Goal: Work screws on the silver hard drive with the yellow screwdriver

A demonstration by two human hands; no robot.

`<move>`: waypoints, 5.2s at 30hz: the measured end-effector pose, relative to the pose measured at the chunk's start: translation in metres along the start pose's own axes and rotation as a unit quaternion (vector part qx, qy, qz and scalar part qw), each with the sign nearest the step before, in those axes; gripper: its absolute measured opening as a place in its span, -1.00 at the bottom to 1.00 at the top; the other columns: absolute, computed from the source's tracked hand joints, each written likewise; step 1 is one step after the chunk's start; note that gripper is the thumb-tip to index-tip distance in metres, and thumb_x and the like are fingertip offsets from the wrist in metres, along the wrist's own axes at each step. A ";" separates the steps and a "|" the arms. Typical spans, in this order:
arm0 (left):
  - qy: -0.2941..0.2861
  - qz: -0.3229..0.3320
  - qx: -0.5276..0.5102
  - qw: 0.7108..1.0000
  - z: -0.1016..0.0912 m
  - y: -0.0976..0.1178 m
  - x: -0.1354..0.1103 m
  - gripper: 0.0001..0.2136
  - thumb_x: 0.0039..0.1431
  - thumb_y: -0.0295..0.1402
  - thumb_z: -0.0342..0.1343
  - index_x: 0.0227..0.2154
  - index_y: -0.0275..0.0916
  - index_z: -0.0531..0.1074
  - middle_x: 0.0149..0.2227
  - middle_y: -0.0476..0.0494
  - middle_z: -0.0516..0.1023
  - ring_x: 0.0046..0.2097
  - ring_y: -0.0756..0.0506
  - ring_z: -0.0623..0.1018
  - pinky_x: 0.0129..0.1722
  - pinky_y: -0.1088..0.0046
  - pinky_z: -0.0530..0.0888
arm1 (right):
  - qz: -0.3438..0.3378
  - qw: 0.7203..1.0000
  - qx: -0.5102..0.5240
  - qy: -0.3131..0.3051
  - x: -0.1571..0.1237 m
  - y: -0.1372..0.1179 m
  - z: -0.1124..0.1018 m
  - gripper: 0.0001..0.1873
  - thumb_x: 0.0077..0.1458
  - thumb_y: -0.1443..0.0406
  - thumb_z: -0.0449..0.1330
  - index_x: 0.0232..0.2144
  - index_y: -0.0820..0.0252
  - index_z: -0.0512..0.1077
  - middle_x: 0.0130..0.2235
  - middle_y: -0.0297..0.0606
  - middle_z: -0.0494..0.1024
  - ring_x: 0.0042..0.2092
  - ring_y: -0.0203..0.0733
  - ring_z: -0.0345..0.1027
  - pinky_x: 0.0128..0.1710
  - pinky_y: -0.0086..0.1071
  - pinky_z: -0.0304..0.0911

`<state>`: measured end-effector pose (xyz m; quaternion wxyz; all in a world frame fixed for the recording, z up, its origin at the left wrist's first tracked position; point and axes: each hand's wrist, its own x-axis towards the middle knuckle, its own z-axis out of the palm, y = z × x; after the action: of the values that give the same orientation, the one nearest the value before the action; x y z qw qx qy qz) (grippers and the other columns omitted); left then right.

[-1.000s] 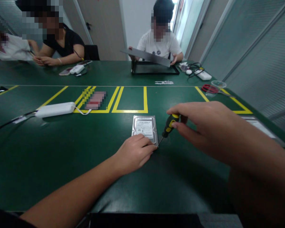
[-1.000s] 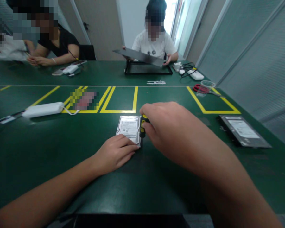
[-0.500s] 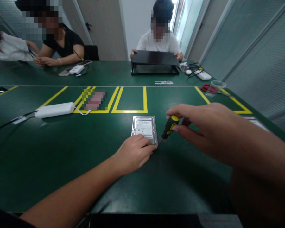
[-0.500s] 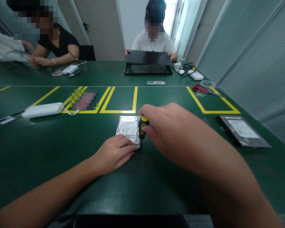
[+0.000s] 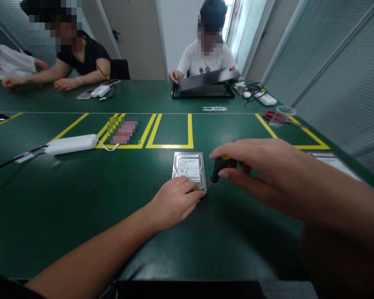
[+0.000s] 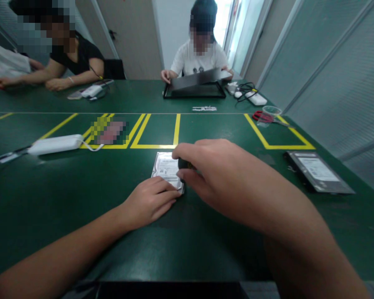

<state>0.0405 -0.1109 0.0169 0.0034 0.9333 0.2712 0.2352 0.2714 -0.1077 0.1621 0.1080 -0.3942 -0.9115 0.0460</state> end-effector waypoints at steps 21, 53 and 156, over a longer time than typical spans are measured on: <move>-0.006 0.001 -0.004 1.000 0.001 -0.001 -0.001 -0.77 0.30 -0.44 0.04 -0.06 -0.24 0.52 -0.20 -0.17 0.55 -0.20 -0.15 0.46 -0.20 0.26 0.47 | 0.015 0.998 -0.021 0.050 0.008 -0.007 0.004 -0.87 0.23 0.29 0.10 -0.34 0.20 0.40 -0.29 -0.23 0.43 -0.31 -0.22 0.23 -0.32 -0.35 0.02; -0.014 0.005 0.004 1.000 0.001 -0.003 -0.002 -0.77 0.30 -0.45 0.04 -0.05 -0.23 0.51 -0.20 -0.16 0.55 -0.20 -0.15 0.46 -0.22 0.27 0.46 | 0.013 0.993 0.045 0.105 0.015 0.001 0.012 -0.82 0.17 0.28 0.17 -0.17 0.16 0.47 -0.29 -0.28 0.51 -0.30 -0.23 0.33 -0.28 -0.36 0.14; -0.012 0.008 0.006 1.000 0.003 -0.004 0.000 -0.77 0.32 -0.44 0.04 -0.04 -0.23 0.51 -0.19 -0.15 0.55 -0.20 -0.15 0.45 -0.21 0.27 0.44 | -0.014 0.995 0.036 0.093 0.010 -0.001 0.003 -0.84 0.17 0.34 0.09 -0.31 0.20 0.49 -0.29 -0.23 0.48 -0.30 -0.22 0.27 -0.31 -0.35 0.06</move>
<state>0.0397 -0.1074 0.0132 -0.0009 0.9383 0.2649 0.2225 0.2636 -0.1012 0.1613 0.2067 -0.3798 -0.9008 0.0404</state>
